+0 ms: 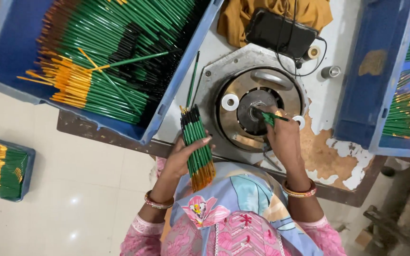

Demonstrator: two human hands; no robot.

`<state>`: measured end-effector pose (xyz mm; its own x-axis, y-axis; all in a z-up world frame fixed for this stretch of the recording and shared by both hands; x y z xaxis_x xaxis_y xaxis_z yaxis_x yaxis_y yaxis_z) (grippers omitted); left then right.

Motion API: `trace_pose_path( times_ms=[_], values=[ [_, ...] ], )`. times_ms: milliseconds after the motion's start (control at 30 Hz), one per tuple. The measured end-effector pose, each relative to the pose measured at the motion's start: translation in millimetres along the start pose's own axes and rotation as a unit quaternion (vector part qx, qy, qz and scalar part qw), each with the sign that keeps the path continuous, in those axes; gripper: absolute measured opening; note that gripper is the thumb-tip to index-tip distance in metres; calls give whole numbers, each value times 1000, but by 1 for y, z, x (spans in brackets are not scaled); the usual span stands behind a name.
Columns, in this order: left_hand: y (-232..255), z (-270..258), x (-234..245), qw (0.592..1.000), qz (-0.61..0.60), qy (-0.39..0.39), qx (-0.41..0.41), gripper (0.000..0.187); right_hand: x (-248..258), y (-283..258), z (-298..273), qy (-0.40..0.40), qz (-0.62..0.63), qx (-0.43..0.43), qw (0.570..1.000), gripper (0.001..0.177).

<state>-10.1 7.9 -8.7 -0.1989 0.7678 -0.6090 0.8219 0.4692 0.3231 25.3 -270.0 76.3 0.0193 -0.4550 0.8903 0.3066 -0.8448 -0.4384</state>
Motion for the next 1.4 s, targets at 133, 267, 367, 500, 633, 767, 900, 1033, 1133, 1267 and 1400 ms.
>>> trace_pose_path(
  times_ms=[133,267,367,500,633,767,900,1033,1133,1267,1400],
  values=[
    [-9,-9,6,998,55,-17,-24,30,-1,-13,-12,-3,-2,-89,996,32],
    [18,-20,-21,997,74,-4,-21,29,2,-9,3,84,55,16,995,35],
    [12,-16,-23,995,95,-23,7,30,-10,0,-9,37,17,-88,995,22],
    [5,-16,-32,972,214,-73,-61,25,22,-43,-9,146,75,-93,982,12],
    [28,-36,-61,910,367,-53,-185,31,33,-70,-7,5,190,32,981,24],
    [35,-31,-62,889,409,-50,-198,40,31,-37,-31,-152,116,41,981,25],
    [12,-4,-34,970,224,-4,-98,29,57,-35,-32,90,149,-122,977,14],
    [5,3,-29,999,21,-23,-27,30,2,16,-25,-39,-74,-50,995,51],
    [-1,7,-28,999,12,-26,-19,32,-10,6,-13,-24,-34,-26,999,54],
    [0,4,-30,1000,6,4,-1,32,-7,-3,-4,-7,-13,-84,996,36],
    [-5,1,-24,1000,13,-19,5,25,-3,-9,-1,38,-33,6,999,43]
  ],
)
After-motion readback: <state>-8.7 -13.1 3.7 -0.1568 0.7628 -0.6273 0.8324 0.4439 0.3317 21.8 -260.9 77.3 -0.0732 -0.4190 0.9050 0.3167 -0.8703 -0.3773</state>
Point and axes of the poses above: each hand's wrist, its own z-axis towards the middle knuckle, its own x-axis out of the back of the hand, y = z × x, the point moved 1 cm from there along z, towards the middle knuckle, and after that the axes turned 12 degrees about x, right-handed, at the moved point
